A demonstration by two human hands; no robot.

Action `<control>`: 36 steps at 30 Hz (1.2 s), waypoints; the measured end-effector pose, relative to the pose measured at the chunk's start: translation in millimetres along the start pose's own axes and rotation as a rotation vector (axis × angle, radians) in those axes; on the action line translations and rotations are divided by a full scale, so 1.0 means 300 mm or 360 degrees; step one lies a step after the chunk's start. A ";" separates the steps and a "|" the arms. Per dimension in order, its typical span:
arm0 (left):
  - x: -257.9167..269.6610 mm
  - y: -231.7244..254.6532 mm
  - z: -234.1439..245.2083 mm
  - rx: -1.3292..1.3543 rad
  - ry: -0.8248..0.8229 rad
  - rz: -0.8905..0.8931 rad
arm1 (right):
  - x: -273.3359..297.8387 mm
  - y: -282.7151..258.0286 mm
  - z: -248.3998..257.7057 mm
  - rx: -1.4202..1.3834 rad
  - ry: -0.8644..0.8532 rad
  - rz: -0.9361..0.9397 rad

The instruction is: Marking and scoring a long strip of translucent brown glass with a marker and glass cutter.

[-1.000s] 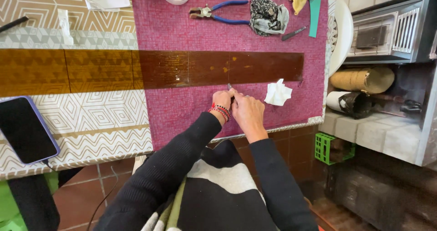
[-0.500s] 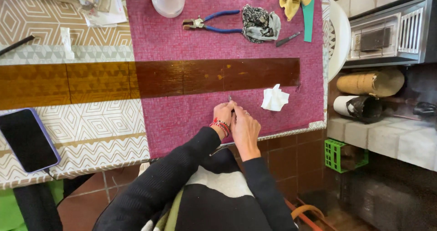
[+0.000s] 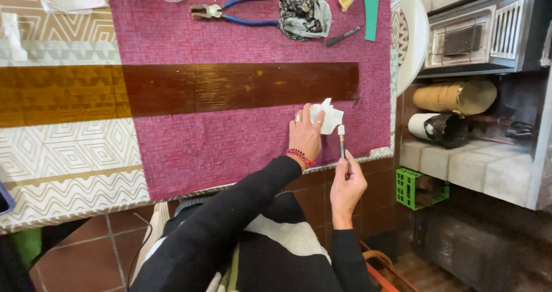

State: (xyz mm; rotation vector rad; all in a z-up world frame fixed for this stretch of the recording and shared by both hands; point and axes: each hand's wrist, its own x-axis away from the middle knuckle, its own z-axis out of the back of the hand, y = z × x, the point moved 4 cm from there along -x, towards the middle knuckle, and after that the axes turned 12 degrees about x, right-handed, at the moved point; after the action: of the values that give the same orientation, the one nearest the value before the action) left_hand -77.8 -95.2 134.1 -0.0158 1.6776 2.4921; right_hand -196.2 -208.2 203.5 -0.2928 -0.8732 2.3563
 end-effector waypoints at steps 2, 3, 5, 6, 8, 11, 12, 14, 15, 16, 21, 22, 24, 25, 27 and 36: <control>-0.021 0.021 -0.044 -0.0210 -0.0081 -0.0075 | 0.000 -0.003 0.036 0.0105 -0.0051 -0.0021; -0.007 0.021 -0.074 -0.0199 -0.0082 -0.0067 | -0.001 0.019 0.055 0.0119 -0.0053 -0.0020; 0.009 0.028 -0.128 -0.0206 -0.0173 -0.0249 | -0.007 0.048 0.074 0.0142 -0.0086 0.0052; 0.017 0.007 -0.163 -0.0208 -0.0164 -0.0249 | -0.021 0.064 0.077 0.0140 -0.0089 0.0061; 0.059 -0.007 -0.258 -0.0092 -0.0444 -0.0514 | -0.035 0.091 0.098 0.0122 -0.0064 0.0137; 0.074 -0.003 -0.282 -0.0064 -0.0659 -0.0600 | -0.078 0.108 0.092 0.0128 -0.0079 0.0041; 0.063 -0.003 -0.269 -0.0069 -0.0656 -0.0601 | -0.089 0.096 0.088 0.0123 -0.0080 0.0044; 0.038 -0.027 -0.247 0.0120 -0.0777 -0.0343 | -0.112 0.071 0.074 0.0064 -0.0085 0.0029; 0.030 -0.021 -0.225 0.0117 -0.0778 -0.0340 | -0.121 0.069 0.064 0.0061 -0.0089 0.0027; 0.025 -0.024 -0.210 0.0174 -0.0875 -0.0223 | -0.131 0.063 0.054 0.0069 -0.0088 0.0049; -0.019 0.009 -0.070 0.0037 -0.0714 -0.0344 | -0.185 -0.043 -0.026 -0.0008 -0.0094 0.0223; -0.003 0.002 -0.053 0.0099 -0.0479 -0.0386 | -0.187 -0.068 -0.038 -0.0011 -0.0104 0.0227; -0.014 -0.013 -0.045 0.0151 -0.0233 -0.0452 | -0.215 -0.138 -0.066 -0.0032 -0.0097 0.0249; -0.024 -0.044 -0.045 0.0448 -0.0165 -0.0149 | -0.218 -0.186 -0.078 0.0079 -0.0105 0.0360; -0.035 -0.078 -0.052 0.0738 -0.0088 0.0166 | -0.226 -0.250 -0.115 0.0190 -0.0124 0.0469; -0.184 -0.267 -0.143 0.2143 0.0087 0.1180 | -0.331 -0.379 -0.332 0.0977 -0.0239 0.0914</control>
State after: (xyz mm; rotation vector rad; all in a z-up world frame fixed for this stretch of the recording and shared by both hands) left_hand -16.3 -111.3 48.6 0.7619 3.3867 1.0387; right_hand -25.4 -148.6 201.9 -0.1157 -0.0811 3.0672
